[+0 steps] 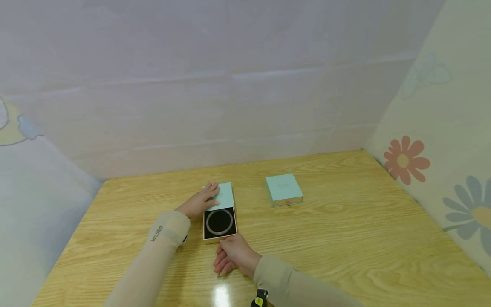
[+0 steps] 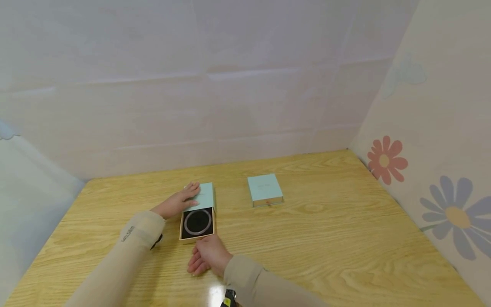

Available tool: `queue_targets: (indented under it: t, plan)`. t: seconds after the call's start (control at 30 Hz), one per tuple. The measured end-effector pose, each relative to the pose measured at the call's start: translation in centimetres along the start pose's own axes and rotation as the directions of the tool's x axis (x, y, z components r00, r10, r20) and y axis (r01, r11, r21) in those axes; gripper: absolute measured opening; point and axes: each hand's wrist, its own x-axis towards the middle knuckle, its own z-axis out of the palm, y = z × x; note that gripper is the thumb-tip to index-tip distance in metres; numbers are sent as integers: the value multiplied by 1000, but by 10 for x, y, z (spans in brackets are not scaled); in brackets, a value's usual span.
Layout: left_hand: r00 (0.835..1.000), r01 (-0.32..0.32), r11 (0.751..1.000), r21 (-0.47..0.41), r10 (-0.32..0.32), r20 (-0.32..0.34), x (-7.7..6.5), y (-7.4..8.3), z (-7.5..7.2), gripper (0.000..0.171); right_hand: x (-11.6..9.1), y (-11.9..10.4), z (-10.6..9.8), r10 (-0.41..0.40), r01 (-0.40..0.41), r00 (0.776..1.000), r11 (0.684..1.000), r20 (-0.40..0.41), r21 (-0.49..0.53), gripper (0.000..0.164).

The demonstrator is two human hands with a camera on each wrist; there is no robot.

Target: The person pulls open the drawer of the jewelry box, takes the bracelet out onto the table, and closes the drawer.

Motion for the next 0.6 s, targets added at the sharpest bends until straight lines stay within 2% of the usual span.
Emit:
queue_targets:
  t: [0.2,0.37,0.5,0.6]
  plan:
    - [1000,4,1000,2,-4,-1,-1,-2,1,61,-3,-1,-1,17,-17,1000,999,15,-31,29]
    - [1000,3,1000,6,-3,1,1,-3,1,62,-8,-5,-5,-5,7,999,998,40,-65,30]
    - [1000,4,1000,7,-4,3,3,-5,1,62,-11,-12,-9,-86,91,995,989,46,-113,27]
    - [1000,-7,1000,0,7,2,4,-5,2,61,-12,-20,-11,-188,196,980,967,61,-160,26]
